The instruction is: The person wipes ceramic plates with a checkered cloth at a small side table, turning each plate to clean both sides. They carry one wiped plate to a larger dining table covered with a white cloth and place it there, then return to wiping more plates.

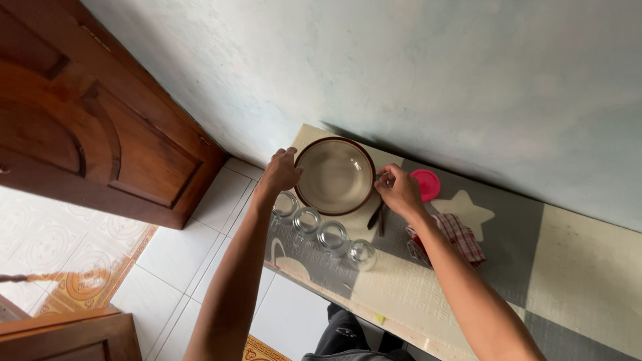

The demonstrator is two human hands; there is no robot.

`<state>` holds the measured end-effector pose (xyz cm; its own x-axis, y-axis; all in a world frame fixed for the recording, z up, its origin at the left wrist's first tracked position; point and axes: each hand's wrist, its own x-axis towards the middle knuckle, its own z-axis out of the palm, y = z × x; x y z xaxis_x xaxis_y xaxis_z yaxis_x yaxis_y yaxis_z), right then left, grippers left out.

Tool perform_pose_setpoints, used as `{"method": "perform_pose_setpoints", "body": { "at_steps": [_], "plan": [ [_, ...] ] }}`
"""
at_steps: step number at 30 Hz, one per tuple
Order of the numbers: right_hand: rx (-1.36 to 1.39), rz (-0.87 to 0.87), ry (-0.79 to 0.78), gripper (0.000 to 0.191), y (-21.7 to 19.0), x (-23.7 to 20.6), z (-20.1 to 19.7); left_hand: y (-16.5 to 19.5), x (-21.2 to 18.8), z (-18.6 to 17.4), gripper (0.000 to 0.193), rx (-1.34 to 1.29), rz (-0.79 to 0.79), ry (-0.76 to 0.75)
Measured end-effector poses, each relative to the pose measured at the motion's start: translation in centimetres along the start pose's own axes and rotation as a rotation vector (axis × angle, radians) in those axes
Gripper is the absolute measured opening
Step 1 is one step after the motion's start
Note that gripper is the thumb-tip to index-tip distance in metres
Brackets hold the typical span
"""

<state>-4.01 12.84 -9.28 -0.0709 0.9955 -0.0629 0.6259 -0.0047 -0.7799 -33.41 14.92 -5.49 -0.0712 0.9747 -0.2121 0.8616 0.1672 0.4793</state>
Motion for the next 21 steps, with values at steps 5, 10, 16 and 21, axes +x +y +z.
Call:
{"method": "perform_pose_setpoints", "body": {
  "at_steps": [5,10,16,21],
  "plan": [
    [-0.051,0.123,0.062,0.039,-0.4,0.7,2.2,-1.6,2.3,0.5,0.053,-0.008,-0.045,-0.135],
    [-0.073,0.201,0.061,0.034,-0.3,0.8,2.6,-1.9,3.0,0.9,0.043,-0.012,-0.016,-0.166],
    [0.054,0.289,0.019,0.026,-0.3,0.4,2.1,-2.1,4.0,1.5,0.038,-0.028,0.008,-0.153],
    [0.155,0.291,0.041,0.023,-0.5,-0.2,0.6,-1.2,3.5,0.8,0.035,-0.098,0.003,-0.062]
  ]
}}
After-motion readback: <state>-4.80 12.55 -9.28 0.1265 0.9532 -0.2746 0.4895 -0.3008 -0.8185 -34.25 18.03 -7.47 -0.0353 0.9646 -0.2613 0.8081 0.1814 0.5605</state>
